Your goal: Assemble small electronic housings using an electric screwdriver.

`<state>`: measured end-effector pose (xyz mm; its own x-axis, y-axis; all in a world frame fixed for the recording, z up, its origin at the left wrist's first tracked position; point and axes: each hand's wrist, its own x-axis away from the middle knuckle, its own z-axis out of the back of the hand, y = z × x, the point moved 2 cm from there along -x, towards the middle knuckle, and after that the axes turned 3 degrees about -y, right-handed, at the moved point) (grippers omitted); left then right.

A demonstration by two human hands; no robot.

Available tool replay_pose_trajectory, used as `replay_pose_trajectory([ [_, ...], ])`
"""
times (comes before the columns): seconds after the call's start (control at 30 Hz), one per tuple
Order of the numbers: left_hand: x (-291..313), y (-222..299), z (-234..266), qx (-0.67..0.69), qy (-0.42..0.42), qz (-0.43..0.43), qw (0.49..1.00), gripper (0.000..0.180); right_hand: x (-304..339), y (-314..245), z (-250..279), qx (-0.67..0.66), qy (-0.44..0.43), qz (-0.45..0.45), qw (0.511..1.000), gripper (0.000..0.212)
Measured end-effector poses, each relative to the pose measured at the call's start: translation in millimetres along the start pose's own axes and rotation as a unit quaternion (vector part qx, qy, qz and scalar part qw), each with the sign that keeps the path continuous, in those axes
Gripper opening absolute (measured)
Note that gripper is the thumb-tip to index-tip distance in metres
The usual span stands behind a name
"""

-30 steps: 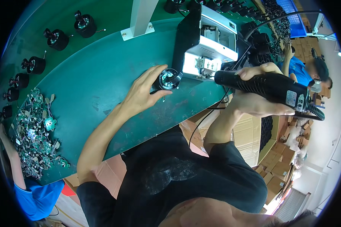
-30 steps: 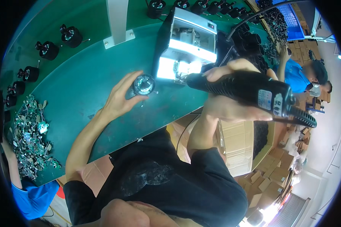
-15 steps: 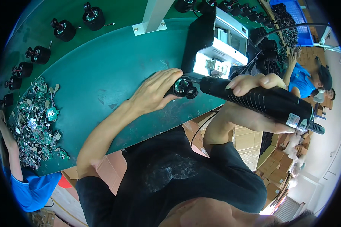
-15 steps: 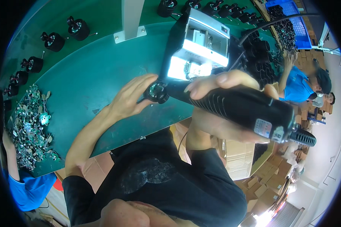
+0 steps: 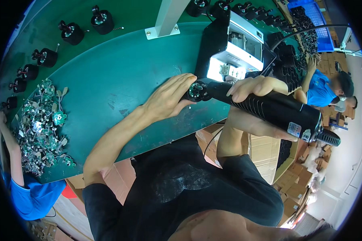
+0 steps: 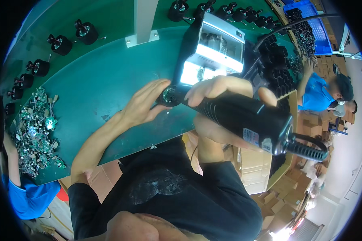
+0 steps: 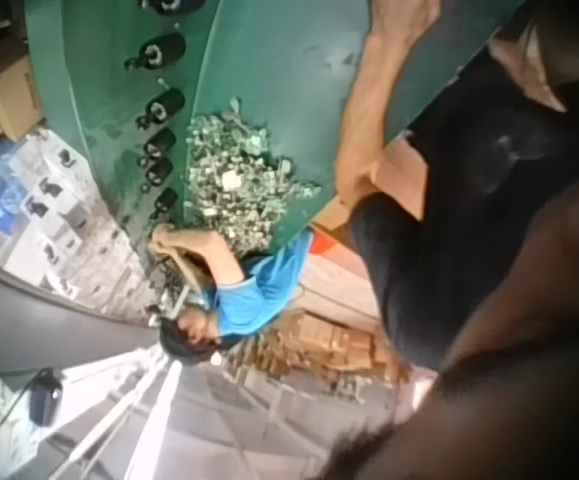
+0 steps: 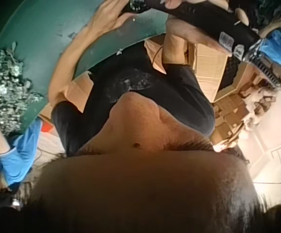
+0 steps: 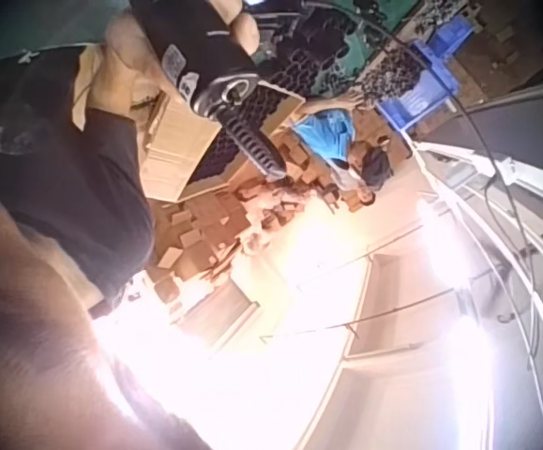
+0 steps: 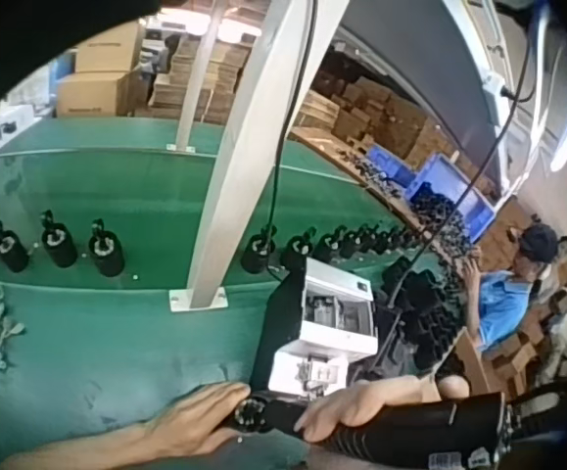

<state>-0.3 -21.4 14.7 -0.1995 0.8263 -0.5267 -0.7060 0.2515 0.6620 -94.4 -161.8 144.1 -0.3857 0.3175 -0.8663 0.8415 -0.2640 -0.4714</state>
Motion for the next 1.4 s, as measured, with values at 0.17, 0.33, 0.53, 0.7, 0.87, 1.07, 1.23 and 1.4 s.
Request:
replay_pose_trajectory([
  [0.17, -4, -7, 26, -0.045, 0.014, -0.053, 0.997, 0.067, 4, -31, 17, -0.004, 0.109, 0.007, 0.994, 0.074],
  [0.33, -39, -76, 88, -0.093, 0.289, 0.162, 0.939, 0.061, 32, -40, 49, 0.174, 0.211, -0.066, 0.960, 0.078],
  [0.53, -76, -136, 117, -0.205, 0.285, 0.215, 0.911, 0.060, 66, -22, 49, 0.203, 0.179, -0.167, 0.948, 0.078],
  [0.7, -104, -120, 122, -0.288, 0.325, 0.058, 0.899, 0.045, 70, -19, 47, 0.202, 0.193, -0.140, 0.950, 0.078],
  [0.87, -171, -99, 136, -0.064, 0.144, 0.120, 0.980, 0.018, 72, -23, 51, 0.207, 0.210, -0.144, 0.945, 0.077],
  [1.07, -205, -186, 106, -0.029, -0.075, 0.065, 0.995, 0.019, 75, -21, 48, 0.196, 0.203, -0.154, 0.947, 0.076],
  [1.23, -220, -207, 73, -0.070, -0.143, 0.047, 0.986, 0.020, 73, -23, 48, 0.202, 0.209, -0.145, 0.946, 0.076],
  [1.4, -218, -203, 78, -0.046, -0.104, 0.090, 0.989, 0.023, 71, -23, 43, 0.194, 0.197, -0.149, 0.949, 0.076],
])
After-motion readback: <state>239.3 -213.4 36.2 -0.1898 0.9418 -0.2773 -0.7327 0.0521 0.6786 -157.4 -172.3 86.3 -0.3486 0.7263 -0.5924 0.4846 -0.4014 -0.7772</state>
